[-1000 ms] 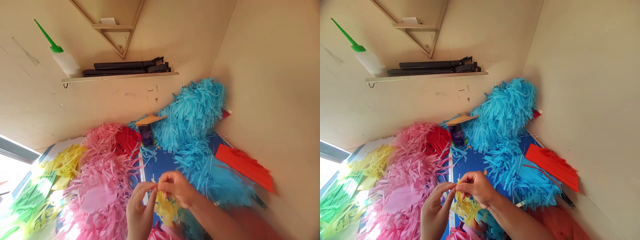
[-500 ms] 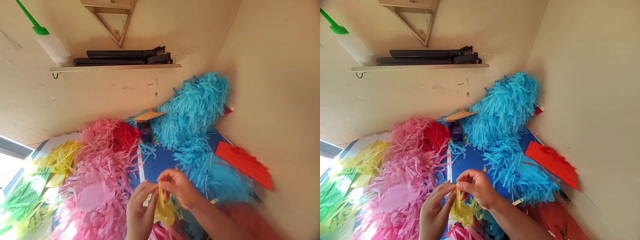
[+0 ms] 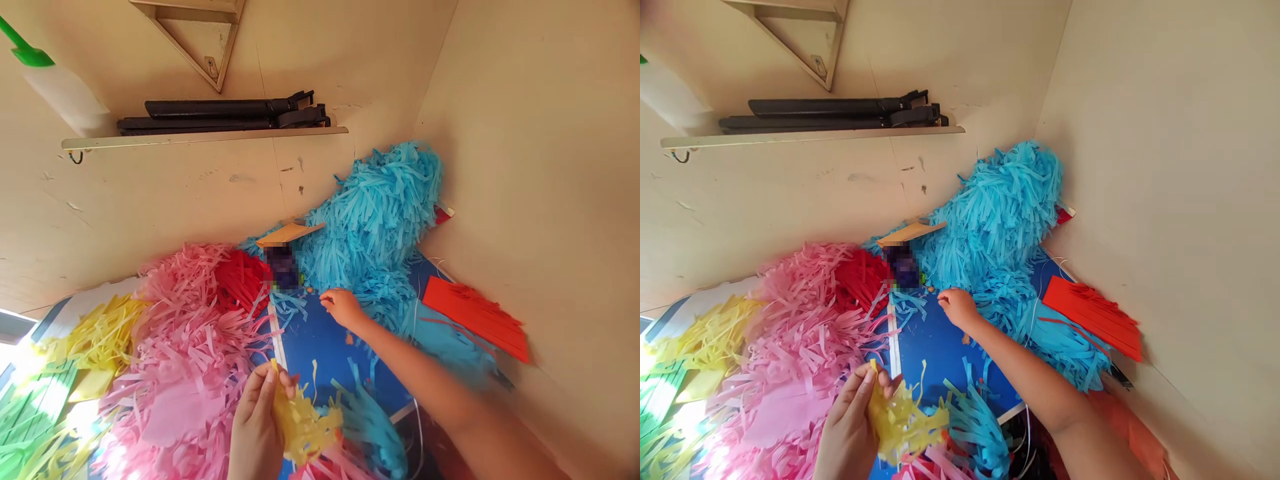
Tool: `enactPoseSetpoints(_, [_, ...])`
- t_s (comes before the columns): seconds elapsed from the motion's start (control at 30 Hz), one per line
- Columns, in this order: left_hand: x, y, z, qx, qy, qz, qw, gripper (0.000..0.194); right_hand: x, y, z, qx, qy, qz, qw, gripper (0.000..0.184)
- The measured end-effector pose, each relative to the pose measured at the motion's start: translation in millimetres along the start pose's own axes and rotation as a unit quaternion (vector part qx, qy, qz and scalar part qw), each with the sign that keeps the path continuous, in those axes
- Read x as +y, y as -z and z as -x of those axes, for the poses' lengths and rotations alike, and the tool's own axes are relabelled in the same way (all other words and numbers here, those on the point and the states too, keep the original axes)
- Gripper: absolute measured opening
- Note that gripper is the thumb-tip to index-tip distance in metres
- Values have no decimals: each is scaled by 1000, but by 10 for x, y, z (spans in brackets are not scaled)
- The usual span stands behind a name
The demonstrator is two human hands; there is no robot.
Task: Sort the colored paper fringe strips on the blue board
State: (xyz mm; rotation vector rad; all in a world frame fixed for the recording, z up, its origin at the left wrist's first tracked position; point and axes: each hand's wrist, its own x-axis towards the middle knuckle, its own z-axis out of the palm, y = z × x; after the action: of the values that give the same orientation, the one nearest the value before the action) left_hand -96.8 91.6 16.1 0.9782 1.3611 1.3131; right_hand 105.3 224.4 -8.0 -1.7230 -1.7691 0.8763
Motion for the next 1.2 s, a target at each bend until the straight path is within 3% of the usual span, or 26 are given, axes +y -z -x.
enactPoseSetpoints(0.1, [14, -63, -8, -31, 90, 118, 988, 40, 159, -5, -289, -6, -3, 53, 999, 9])
enactPoseSetpoints(0.23, [-24, -125, -48, -78, 124, 70, 987, 48, 102, -32, -253, -25, 2, 71, 997, 11])
enactPoseSetpoints(0.37, [-73, -115, -108, -100, 51, -58, 992, 46, -96, 29, 197, -63, 49, 15, 997, 11])
enactPoseSetpoints(0.47, [-88, -116, -113, -100, -32, -151, 983, 41, -179, 41, 654, -111, 70, -102, 986, 6])
enactPoseSetpoints(0.6, [-80, -166, -83, -102, -138, -236, 956, 33, -153, -21, 1048, -65, 68, -292, 952, 6])
enactPoseSetpoints(0.8, [-26, -198, -33, -149, -215, -283, 923, 27, -97, -21, 1192, -6, 99, -293, 951, 4])
enactPoseSetpoints(1.0, [36, -198, 23, -145, -227, -293, 917, 24, -117, 28, 1254, 17, 127, -280, 951, 6])
enactPoseSetpoints(1.2, [112, -191, 48, -179, -229, -309, 906, 23, -146, 9, 1297, 22, 118, -271, 955, 6])
